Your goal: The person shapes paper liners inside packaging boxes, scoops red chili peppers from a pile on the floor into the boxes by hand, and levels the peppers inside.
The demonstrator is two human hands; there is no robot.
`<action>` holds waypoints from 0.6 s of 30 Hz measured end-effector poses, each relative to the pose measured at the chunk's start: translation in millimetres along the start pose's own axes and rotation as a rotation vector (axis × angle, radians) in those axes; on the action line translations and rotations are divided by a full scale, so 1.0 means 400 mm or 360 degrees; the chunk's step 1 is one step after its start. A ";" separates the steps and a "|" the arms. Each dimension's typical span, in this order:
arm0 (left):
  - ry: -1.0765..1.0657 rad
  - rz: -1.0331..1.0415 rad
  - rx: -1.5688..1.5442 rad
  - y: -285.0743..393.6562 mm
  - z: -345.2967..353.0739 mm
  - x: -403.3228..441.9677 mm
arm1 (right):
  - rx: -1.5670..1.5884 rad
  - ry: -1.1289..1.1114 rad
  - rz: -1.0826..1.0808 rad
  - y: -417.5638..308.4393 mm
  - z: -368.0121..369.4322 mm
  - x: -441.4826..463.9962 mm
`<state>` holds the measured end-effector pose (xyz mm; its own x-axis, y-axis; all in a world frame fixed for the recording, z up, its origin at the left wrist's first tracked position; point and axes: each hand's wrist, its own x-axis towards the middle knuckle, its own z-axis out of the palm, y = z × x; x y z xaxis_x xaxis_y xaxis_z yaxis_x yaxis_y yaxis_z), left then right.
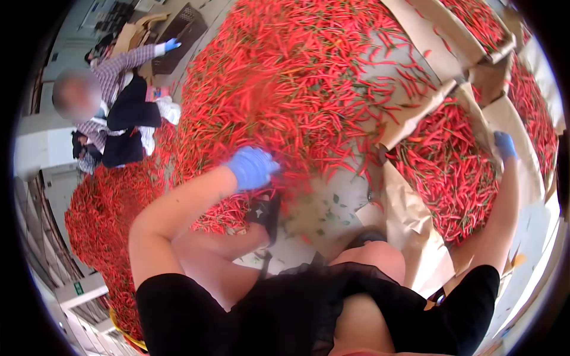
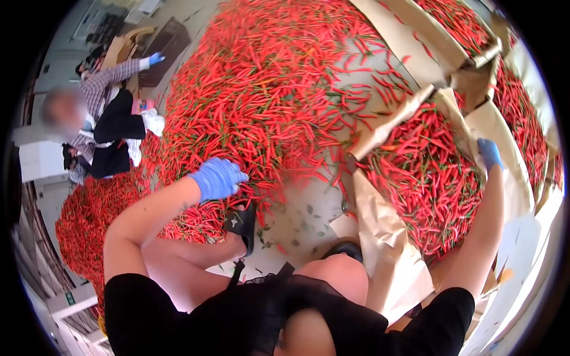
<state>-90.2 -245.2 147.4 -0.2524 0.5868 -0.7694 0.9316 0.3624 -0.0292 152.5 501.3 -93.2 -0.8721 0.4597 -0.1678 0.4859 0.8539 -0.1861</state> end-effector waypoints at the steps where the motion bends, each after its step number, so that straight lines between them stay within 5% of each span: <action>1: -0.0001 -0.0069 -0.0055 -0.045 0.000 -0.030 | 0.0658 -0.0025 0.0611 -0.072 -0.045 -0.030; 4: -0.0123 -0.0386 -0.0133 -0.167 0.023 -0.113 | 0.0387 0.0433 0.0699 -0.216 -0.159 -0.096; 7: 0.0296 -0.0553 -0.0288 -0.293 0.120 -0.198 | 0.0513 0.0681 0.0516 -0.437 -0.241 -0.199; 10: 0.0795 -0.1029 -0.1008 -0.440 0.226 -0.237 | -0.0554 -0.0339 0.0090 -0.658 -0.238 -0.300; 12: 0.0959 -0.1172 -0.1189 -0.562 0.290 -0.241 | -0.0823 -0.0842 -0.0321 -0.889 -0.292 -0.355; 14: 0.1174 -0.1312 -0.1651 -0.707 0.377 -0.211 | -0.0022 -0.0947 -0.0250 -1.142 -0.400 -0.388; 15: 0.1186 -0.1272 -0.1656 -0.733 0.374 -0.189 | 0.0378 -0.0915 -0.0219 -1.228 -0.381 -0.379; 18: 0.0992 -0.1351 -0.2818 -0.804 0.407 -0.117 | 0.1191 -0.0780 -0.0034 -1.477 -0.221 -0.264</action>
<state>-335.5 -507.1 89.0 -0.7841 -0.0927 -0.6137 -0.5543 0.5493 0.6253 -47.4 -30.2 120.0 -0.8422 0.1432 -0.5198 0.5297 0.3999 -0.7480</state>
